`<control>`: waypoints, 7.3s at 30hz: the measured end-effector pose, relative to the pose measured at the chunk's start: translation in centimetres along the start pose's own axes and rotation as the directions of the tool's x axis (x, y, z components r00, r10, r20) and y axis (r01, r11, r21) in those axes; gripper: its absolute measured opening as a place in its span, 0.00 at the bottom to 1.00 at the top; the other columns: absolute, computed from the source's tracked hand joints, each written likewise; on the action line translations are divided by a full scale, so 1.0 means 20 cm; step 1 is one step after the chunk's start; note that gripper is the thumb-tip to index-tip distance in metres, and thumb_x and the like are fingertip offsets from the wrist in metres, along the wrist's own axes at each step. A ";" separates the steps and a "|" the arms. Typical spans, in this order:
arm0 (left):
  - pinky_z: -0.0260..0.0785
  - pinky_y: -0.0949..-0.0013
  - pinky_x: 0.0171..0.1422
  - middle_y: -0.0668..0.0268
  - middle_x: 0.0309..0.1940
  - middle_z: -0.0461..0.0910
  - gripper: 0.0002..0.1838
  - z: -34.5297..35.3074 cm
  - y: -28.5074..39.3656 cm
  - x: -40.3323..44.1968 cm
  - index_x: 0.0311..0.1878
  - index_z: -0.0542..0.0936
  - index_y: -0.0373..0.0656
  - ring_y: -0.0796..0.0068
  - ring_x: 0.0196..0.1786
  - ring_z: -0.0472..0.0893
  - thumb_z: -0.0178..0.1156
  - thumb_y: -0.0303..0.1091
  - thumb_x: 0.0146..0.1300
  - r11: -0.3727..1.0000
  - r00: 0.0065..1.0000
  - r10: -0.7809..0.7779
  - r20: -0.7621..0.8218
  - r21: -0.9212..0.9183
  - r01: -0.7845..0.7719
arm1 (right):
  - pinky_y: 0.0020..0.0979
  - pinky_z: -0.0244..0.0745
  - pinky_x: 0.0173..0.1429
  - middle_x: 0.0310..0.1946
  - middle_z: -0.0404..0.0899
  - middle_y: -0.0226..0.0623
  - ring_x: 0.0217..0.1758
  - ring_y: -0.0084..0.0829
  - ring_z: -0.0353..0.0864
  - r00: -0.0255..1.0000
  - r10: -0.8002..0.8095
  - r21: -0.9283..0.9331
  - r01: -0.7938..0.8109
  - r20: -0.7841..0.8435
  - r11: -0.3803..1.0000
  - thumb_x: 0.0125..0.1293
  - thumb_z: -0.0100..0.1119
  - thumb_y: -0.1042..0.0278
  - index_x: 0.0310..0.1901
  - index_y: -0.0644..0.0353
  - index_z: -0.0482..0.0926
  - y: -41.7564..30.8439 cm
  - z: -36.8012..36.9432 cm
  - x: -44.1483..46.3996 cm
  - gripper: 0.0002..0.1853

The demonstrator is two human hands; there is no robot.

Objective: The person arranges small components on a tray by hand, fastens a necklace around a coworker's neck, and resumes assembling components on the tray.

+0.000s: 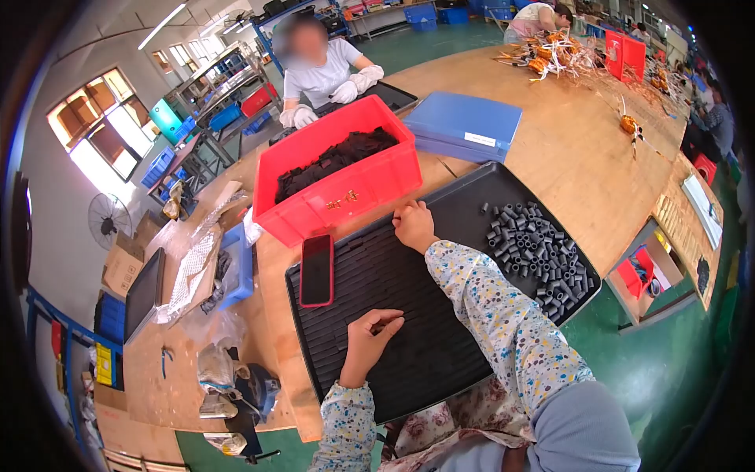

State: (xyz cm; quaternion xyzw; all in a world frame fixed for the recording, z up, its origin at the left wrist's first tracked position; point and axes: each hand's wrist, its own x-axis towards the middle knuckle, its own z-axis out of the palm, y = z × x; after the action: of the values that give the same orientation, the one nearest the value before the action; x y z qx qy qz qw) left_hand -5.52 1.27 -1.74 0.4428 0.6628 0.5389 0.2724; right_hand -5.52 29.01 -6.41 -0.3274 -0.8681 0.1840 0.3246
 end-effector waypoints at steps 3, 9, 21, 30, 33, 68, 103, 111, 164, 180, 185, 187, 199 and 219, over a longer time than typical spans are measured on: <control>0.73 0.78 0.43 0.67 0.36 0.85 0.08 -0.01 0.01 0.01 0.44 0.86 0.38 0.83 0.37 0.82 0.68 0.28 0.62 1.000 1.000 0.008 -0.001 0.016 -0.008 | 0.48 0.75 0.53 0.43 0.80 0.46 0.51 0.51 0.77 0.989 0.124 0.014 -0.123 -0.086 0.992 0.56 0.65 0.64 0.40 0.56 0.83 0.05 -0.10 0.00 0.10; 0.74 0.78 0.44 0.66 0.36 0.85 0.08 0.00 0.00 0.02 0.44 0.86 0.37 0.81 0.38 0.83 0.66 0.26 0.63 0.998 0.998 0.055 -0.017 0.022 -0.055 | 0.40 0.69 0.55 0.47 0.78 0.37 0.56 0.40 0.71 0.970 0.195 -0.612 -0.244 -0.147 0.753 0.52 0.69 0.61 0.46 0.53 0.81 0.36 -0.55 -0.10 0.18; 0.72 0.70 0.48 0.66 0.35 0.84 0.13 -0.01 0.13 -0.11 0.43 0.87 0.45 0.72 0.40 0.79 0.73 0.25 0.52 0.972 0.975 0.212 -0.071 0.122 -0.203 | 0.40 0.70 0.45 0.30 0.79 0.38 0.39 0.44 0.76 0.964 -0.244 0.268 0.207 0.111 0.941 0.54 0.65 0.76 0.32 0.57 0.76 0.02 -0.97 -0.83 0.07; 0.65 0.61 0.59 0.71 0.46 0.77 0.13 0.26 0.12 -0.31 0.35 0.85 0.46 0.62 0.54 0.67 0.76 0.32 0.43 0.762 0.904 0.391 0.172 0.490 -0.422 | 0.30 0.74 0.38 0.28 0.77 0.33 0.33 0.28 0.78 0.962 0.267 0.489 -0.207 -0.055 0.848 0.57 0.69 0.77 0.36 0.61 0.78 -0.10 -1.05 -1.47 0.08; 0.64 0.61 0.57 0.72 0.44 0.78 0.10 0.25 0.17 -0.32 0.32 0.85 0.46 0.63 0.54 0.67 0.74 0.29 0.44 0.749 0.903 0.399 0.162 0.510 -0.422 | 0.28 0.75 0.38 0.27 0.76 0.33 0.33 0.29 0.78 0.994 0.108 0.352 -0.099 -0.006 0.931 0.57 0.69 0.77 0.36 0.60 0.79 -0.13 -1.06 -1.46 0.08; 0.72 0.78 0.43 0.69 0.31 0.82 0.08 0.25 0.09 -0.50 0.37 0.82 0.37 0.84 0.33 0.78 0.72 0.26 0.58 0.887 0.953 -0.171 0.250 -0.383 0.259 | 0.29 0.73 0.42 0.36 0.81 0.34 0.37 0.29 0.78 0.953 -0.192 0.685 -0.022 0.235 0.728 0.62 0.63 0.79 0.49 0.60 0.82 -0.36 -0.92 -1.49 0.14; 0.75 0.74 0.40 0.63 0.33 0.84 0.12 0.25 0.16 -0.62 0.44 0.84 0.34 0.77 0.35 0.82 0.70 0.27 0.59 0.954 0.985 -0.090 0.149 -0.272 0.129 | 0.25 0.78 0.42 0.34 0.83 0.37 0.40 0.26 0.84 0.939 0.341 0.575 -0.301 0.041 0.761 0.54 0.67 0.84 0.34 0.67 0.82 -0.25 -1.09 -1.38 0.06; 0.71 0.62 0.43 0.64 0.36 0.80 0.16 0.18 0.12 -0.80 0.40 0.86 0.42 0.62 0.40 0.77 0.75 0.29 0.45 0.816 0.933 0.353 0.072 0.464 -0.344 | 0.40 0.74 0.49 0.35 0.82 0.37 0.40 0.43 0.76 0.989 -0.054 0.002 0.054 0.138 0.999 0.52 0.62 0.75 0.29 0.58 0.83 -0.09 -1.06 -1.40 0.03; 0.72 0.64 0.41 0.57 0.35 0.82 0.05 -0.50 -0.06 -0.46 0.40 0.83 0.36 0.61 0.34 0.80 0.64 0.24 0.61 0.815 0.928 0.314 -0.198 0.558 -0.157 | 0.46 0.60 0.58 0.54 0.72 0.39 0.57 0.48 0.66 0.924 0.150 -0.139 -0.211 -0.353 0.968 0.49 0.62 0.79 0.55 0.53 0.76 -0.10 -1.24 -1.48 0.27; 0.76 0.77 0.34 0.60 0.42 0.84 0.06 -0.14 0.18 -0.50 0.40 0.83 0.36 0.80 0.33 0.82 0.66 0.19 0.59 0.940 0.951 0.267 -0.159 0.260 -0.220 | 0.32 0.64 0.50 0.37 0.75 0.24 0.48 0.33 0.70 0.851 -0.297 -0.015 0.336 0.433 0.942 0.48 0.64 0.80 0.36 0.52 0.76 -0.15 -1.20 -1.40 0.13; 0.75 0.77 0.30 0.51 0.44 0.82 0.08 -0.06 0.24 -0.62 0.34 0.69 0.37 0.79 0.30 0.80 0.58 0.16 0.65 0.955 0.989 0.001 -0.146 -0.295 -0.044 | 0.33 0.64 0.49 0.35 0.73 0.25 0.46 0.33 0.69 0.885 -0.309 0.021 0.322 0.348 0.947 0.54 0.65 0.76 0.35 0.51 0.76 -0.22 -1.13 -1.41 0.10; 0.74 0.78 0.29 0.52 0.40 0.82 0.10 -0.02 0.17 -0.68 0.34 0.67 0.37 0.80 0.29 0.79 0.58 0.16 0.65 0.945 0.999 -0.005 -0.037 -0.326 -0.008 | 0.34 0.64 0.49 0.35 0.73 0.26 0.46 0.32 0.69 0.928 -0.268 0.074 0.258 0.257 0.963 0.54 0.66 0.75 0.34 0.52 0.76 -0.25 -1.10 -1.42 0.09; 0.72 0.79 0.36 0.64 0.35 0.84 0.11 0.23 0.13 -0.77 0.39 0.81 0.32 0.84 0.32 0.79 0.73 0.25 0.56 0.874 0.963 -0.142 0.227 -0.429 0.230 | 0.21 0.73 0.44 0.33 0.79 0.24 0.38 0.14 0.76 0.873 0.046 0.847 -0.483 0.486 0.221 0.64 0.66 0.75 0.40 0.62 0.79 -0.45 -1.03 -1.51 0.05; 0.73 0.67 0.50 0.63 0.42 0.84 0.11 0.13 0.18 -0.65 0.44 0.85 0.40 0.66 0.43 0.80 0.70 0.27 0.56 0.978 0.987 0.162 -0.011 0.132 -0.159 | 0.30 0.76 0.49 0.40 0.84 0.40 0.46 0.31 0.84 0.953 0.174 0.753 -0.304 0.250 0.584 0.54 0.67 0.83 0.36 0.66 0.81 -0.45 -0.98 -1.50 0.07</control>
State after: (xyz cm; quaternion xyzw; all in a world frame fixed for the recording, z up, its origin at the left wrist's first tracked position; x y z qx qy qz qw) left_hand 3.70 -8.85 -0.44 0.5059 0.6618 0.5191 0.1912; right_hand 21.06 4.02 -0.70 -0.2523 -0.6698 0.6095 0.3410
